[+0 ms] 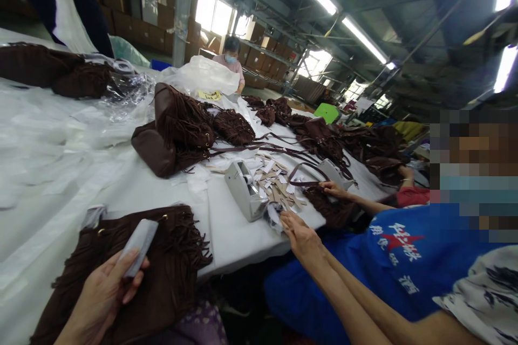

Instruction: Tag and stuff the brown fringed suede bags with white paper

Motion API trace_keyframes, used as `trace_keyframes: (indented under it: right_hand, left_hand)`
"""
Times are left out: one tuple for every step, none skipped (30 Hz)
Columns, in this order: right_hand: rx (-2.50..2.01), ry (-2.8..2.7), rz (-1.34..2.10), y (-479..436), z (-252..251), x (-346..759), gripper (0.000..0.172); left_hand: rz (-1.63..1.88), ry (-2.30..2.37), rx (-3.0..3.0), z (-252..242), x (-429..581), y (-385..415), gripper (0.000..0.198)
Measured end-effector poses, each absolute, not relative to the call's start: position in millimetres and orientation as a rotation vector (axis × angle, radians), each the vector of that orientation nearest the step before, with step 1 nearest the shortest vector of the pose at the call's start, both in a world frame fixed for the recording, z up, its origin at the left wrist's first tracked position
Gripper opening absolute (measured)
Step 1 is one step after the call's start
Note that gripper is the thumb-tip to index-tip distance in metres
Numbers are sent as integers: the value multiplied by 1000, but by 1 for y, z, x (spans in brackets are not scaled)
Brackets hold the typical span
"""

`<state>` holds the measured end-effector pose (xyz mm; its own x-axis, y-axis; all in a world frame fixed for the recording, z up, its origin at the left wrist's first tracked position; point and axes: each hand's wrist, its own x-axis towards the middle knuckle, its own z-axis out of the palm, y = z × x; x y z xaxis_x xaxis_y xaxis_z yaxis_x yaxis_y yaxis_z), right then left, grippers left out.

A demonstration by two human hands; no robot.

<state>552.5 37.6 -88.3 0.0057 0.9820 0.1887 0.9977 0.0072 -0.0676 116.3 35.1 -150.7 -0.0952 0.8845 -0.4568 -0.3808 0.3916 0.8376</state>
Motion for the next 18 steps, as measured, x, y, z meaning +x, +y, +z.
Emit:
trace_keyframes:
  right_hand:
    - [-2100,-2066,-102,36,-89,553,39]
    - [-2112,-2039,-45,36,-90,553,43]
    - [-2122,-2006,37,36,-90,552,46]
    - [-2128,-1965,129,37,-89,552,46]
    - [-2127,-1923,216,38,-89,551,45]
    - [-2116,-1886,288,40,-87,549,44]
    - [-2094,-1860,344,42,-86,548,43]
    - [-2065,-1844,376,44,-84,547,43]
    - [-2037,-1835,388,45,-83,547,44]
    - [-2021,-1832,388,46,-81,546,45]
    - [-2022,-1819,379,46,-81,547,46]
    - [-2054,-1782,374,45,-81,548,44]
    - [-2109,-1722,379,43,-83,549,39]
    - [-2176,-1647,398,40,-85,550,31]
    - [-2243,-1564,430,37,-88,550,23]
    - [-2299,-1485,470,32,-92,550,17]
    - [-2334,-1426,513,27,-96,549,15]
    - [-2349,-1394,553,21,-99,546,17]
  left_hand:
    - [1134,1242,534,-151,116,35,46]
    - [1123,1239,535,-152,116,35,46]
    - [1116,1237,533,-153,115,35,46]
    - [1117,1235,530,-154,115,34,45]
    - [1127,1236,527,-154,115,34,45]
    - [1144,1239,522,-154,115,34,44]
    - [1159,1240,520,-154,116,34,44]
    - [1164,1239,521,-153,116,34,43]
    - [1164,1240,521,-151,117,34,43]
    - [1161,1240,520,-150,117,33,44]
    - [1155,1239,521,-149,118,33,44]
    - [1152,1238,523,-149,118,33,43]
    - [1153,1240,525,-148,118,33,43]
    - [1160,1244,525,-148,118,32,42]
    - [1167,1246,524,-148,118,32,42]
    - [1170,1246,522,-148,118,32,41]
    - [1166,1244,519,-148,117,32,42]
    - [1159,1240,518,-148,117,32,42]
